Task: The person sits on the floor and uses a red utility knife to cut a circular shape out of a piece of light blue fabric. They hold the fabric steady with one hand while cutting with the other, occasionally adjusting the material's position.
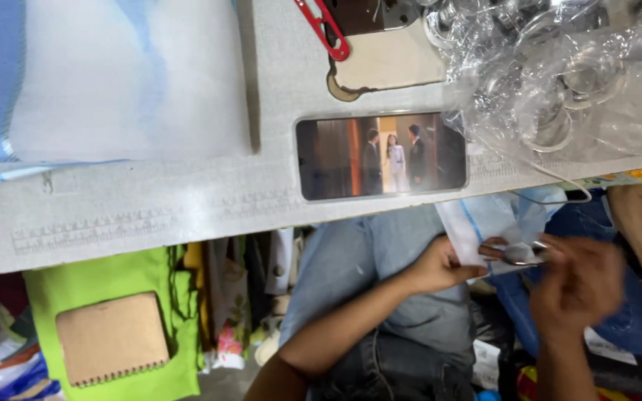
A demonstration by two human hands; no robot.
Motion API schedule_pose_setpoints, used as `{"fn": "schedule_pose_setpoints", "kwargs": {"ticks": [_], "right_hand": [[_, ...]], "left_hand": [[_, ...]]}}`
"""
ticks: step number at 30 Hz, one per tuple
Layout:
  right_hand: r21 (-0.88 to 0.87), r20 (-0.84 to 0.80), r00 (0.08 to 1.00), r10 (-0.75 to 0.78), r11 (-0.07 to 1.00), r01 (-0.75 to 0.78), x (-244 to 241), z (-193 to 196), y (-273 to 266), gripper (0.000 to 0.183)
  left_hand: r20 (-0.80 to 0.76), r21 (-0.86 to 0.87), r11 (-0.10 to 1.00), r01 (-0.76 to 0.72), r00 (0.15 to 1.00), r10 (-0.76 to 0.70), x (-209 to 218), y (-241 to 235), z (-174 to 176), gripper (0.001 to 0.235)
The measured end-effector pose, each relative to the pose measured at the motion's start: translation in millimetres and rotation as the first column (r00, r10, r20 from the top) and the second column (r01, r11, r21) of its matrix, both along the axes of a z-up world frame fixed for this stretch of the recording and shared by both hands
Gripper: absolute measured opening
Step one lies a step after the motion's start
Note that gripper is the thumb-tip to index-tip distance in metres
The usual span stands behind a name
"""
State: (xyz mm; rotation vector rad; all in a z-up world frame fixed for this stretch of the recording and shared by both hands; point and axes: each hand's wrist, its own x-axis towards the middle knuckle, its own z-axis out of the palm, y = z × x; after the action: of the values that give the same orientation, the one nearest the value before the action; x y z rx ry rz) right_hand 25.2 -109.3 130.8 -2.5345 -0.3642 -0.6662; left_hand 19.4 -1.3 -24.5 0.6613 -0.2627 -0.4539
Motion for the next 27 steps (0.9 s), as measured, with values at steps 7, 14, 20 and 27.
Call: {"fn": "schedule_pose_setpoints", "kwargs": {"ticks": [7,14,20,27], "right_hand": [[0.419,-0.409,0.908,-0.093,0.864,0.277,-6,-42,-8,0.001],[0.166,-0.183,0.980,-0.077,0.980,0.108,-5,-55,-11,0.003],[0.327,-0.300,0.946,-0.123,0.919,0.223,-1,-59,-7,0.015],[0.448,-0.609,0.789,0.082,0.856,0.258,-9,-63,-49,0.020]], "left_hand": [[0.009,0.065,0.996,-0.066,0.998,0.066,-6,-11,-12,0.043],[-0.050,0.014,0.997,-0.072,0.996,0.073,-3,-3,3,0.041],[-0.034,0.034,0.998,-0.056,0.998,0.058,0,-7,-16,0.030],[-0.006,0.124,0.987,-0.098,0.995,0.100,-10,-18,-32,0.015]]}}
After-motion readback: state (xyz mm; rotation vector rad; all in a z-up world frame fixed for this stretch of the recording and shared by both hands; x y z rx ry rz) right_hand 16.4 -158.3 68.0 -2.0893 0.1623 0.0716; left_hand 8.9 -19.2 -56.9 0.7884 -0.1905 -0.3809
